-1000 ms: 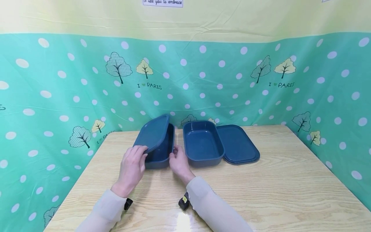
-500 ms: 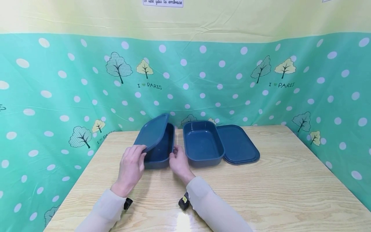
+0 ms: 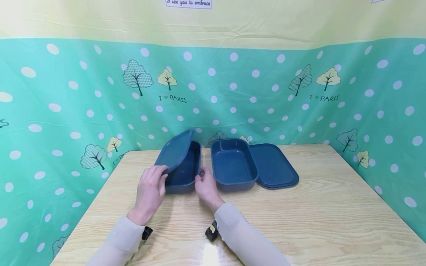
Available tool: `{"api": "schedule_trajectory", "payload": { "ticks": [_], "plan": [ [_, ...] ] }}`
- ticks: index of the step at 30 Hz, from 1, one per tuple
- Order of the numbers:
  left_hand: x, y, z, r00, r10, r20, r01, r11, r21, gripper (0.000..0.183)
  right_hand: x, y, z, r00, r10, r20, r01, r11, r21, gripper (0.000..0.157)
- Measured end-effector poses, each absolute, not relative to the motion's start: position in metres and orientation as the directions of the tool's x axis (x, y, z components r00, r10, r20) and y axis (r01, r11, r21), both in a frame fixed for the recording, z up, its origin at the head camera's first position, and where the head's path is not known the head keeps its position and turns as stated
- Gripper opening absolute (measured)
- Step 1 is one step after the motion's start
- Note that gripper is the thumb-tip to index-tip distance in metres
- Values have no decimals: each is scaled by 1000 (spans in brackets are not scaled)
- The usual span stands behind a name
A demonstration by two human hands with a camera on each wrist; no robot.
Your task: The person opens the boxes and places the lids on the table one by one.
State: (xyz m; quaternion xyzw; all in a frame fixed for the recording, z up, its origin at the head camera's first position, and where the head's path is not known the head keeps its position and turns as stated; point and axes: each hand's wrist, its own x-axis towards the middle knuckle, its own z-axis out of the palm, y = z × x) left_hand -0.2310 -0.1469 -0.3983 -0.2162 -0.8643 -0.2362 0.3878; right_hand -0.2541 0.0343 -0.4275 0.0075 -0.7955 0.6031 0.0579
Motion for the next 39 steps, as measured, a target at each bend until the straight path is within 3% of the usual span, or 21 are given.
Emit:
{"api": "schedule_trajectory", "payload": {
  "ticks": [39],
  "plan": [
    [-234,-153,-395,-567,116,816,587,751,301,21,-254,35,-429,-993,51,106,-89,263,-961,38]
  ]
}}
